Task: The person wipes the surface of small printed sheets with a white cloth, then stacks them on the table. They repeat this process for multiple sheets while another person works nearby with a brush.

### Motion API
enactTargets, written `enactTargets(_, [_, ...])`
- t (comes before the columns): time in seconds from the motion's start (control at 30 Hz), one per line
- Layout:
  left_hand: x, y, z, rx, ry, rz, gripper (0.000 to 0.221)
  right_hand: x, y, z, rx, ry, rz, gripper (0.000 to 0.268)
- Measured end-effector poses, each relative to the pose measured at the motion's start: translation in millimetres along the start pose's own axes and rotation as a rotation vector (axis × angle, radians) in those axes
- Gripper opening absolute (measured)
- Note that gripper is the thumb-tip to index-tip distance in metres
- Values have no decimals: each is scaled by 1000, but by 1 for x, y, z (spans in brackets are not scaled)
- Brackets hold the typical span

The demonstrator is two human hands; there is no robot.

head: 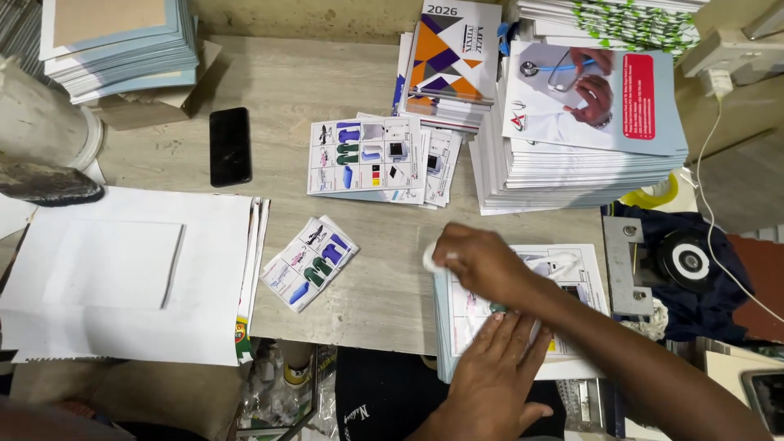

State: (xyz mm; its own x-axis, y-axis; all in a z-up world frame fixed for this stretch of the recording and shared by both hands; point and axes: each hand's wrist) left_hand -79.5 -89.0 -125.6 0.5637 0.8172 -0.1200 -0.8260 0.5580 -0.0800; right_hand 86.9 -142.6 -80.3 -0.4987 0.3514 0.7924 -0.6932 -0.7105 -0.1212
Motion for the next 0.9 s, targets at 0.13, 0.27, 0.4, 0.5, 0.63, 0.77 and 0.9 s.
enactTargets(0.13, [4, 3, -3, -103, -122, 4, 114, -4, -3, 17, -56, 29, -96, 9])
enactTargets(0.27, [1, 9, -19, -18, 238, -44, 92, 26, 41, 4, 204, -44, -107, 22])
enactTargets(0.4, [8, 6, 17, -86, 224, -37, 99, 18, 29, 16, 159, -86, -181, 26])
enactTargets(0.5, [11, 9, 28, -104, 455, -47, 94, 10, 17, 25, 116, 73, -188, 19])
enactTargets(0.63, [14, 8, 20, -131, 519, -89, 84, 18, 38, 7, 271, 62, -27, 25])
enactTargets(0.77, [12, 10, 30, -60, 452, -62, 89, 20, 31, 13, 144, 121, -101, 26])
enactTargets(0.9, [12, 11, 24, -255, 438, -77, 83, 22, 44, 6, 305, 316, -36, 28])
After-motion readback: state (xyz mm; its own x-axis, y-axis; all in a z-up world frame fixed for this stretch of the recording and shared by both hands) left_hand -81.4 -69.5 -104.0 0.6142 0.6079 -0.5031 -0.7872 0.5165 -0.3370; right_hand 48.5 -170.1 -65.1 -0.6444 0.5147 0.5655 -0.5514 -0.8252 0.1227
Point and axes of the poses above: each hand's wrist, its own y-axis away from the middle knuckle, its own z-axis out of the back of the hand, x = y × z, and after that the axes turned 7 degrees about -y, right-handed
